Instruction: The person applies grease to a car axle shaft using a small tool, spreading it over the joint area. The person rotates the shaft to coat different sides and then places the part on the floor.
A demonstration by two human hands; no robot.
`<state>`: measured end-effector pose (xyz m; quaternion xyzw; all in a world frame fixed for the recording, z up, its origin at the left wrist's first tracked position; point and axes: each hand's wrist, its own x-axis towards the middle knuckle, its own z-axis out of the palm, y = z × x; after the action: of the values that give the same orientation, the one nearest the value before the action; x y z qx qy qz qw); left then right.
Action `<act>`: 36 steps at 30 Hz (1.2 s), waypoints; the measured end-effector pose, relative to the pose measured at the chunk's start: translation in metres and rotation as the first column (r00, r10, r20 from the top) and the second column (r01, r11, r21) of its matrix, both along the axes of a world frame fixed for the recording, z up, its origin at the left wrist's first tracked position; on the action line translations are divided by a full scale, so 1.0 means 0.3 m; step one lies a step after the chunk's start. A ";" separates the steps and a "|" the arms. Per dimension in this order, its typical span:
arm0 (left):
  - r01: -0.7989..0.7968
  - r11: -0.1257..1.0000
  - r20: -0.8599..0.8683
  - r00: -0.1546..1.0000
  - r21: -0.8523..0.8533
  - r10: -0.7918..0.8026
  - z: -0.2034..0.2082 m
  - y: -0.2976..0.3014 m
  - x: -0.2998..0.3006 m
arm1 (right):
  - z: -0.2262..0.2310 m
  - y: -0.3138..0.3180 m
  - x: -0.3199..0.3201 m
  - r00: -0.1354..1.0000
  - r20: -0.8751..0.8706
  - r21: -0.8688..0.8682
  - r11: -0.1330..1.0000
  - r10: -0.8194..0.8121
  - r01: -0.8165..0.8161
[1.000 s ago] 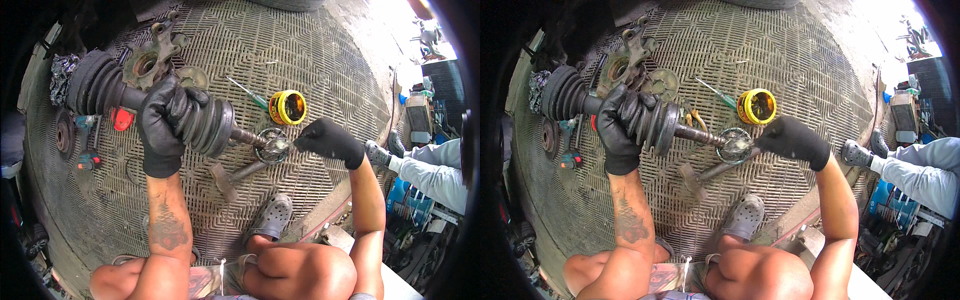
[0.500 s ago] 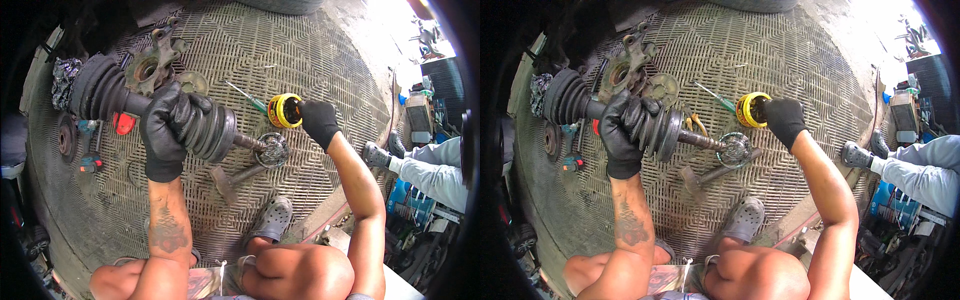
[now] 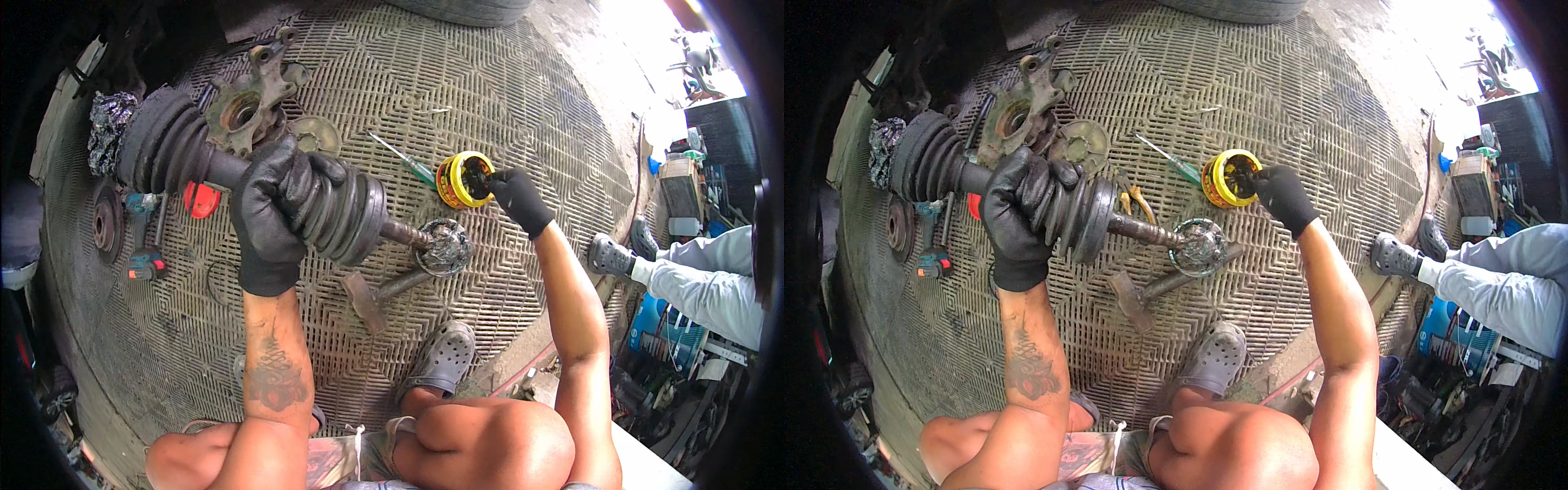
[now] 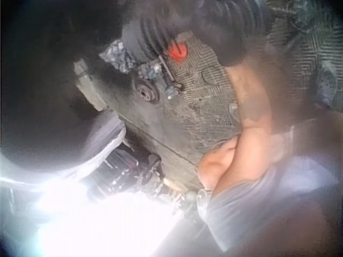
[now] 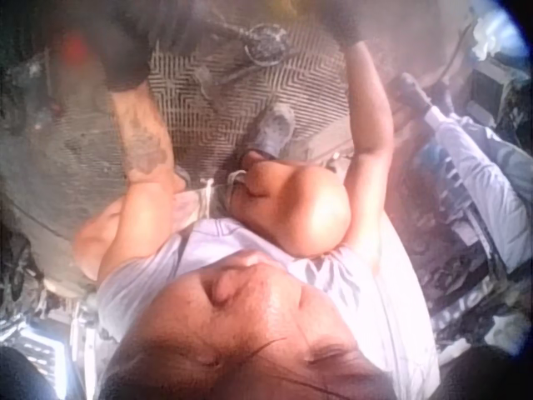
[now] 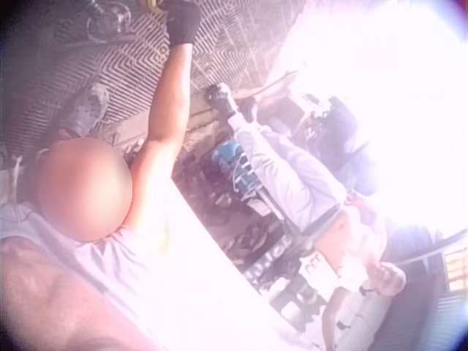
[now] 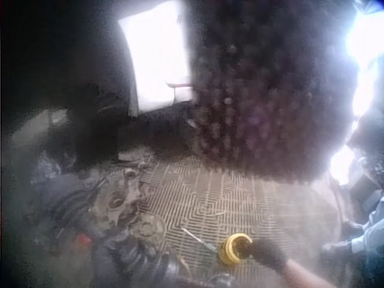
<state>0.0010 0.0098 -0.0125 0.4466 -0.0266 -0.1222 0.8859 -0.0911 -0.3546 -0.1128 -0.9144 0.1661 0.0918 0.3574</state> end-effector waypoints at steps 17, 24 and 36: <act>-0.087 0.988 -0.033 0.995 0.125 0.092 -0.011 0.017 -0.003 | 0.061 -0.035 0.022 0.870 -0.288 0.004 0.909 0.400 -0.416; -0.124 0.977 0.028 0.992 0.174 0.121 -0.038 0.018 -0.002 | 0.020 -0.033 -0.013 0.775 -0.013 -0.034 0.775 0.631 -0.631; -0.157 0.978 0.116 0.983 0.138 0.141 -0.096 0.030 -0.005 | 0.038 -0.015 -0.062 0.869 -0.277 0.348 0.886 0.409 -0.306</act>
<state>-0.0006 0.0188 -0.0414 0.5172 -0.0306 -0.0334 0.8547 -0.1097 -0.3590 -0.1014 -0.8358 0.0361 0.3385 0.4307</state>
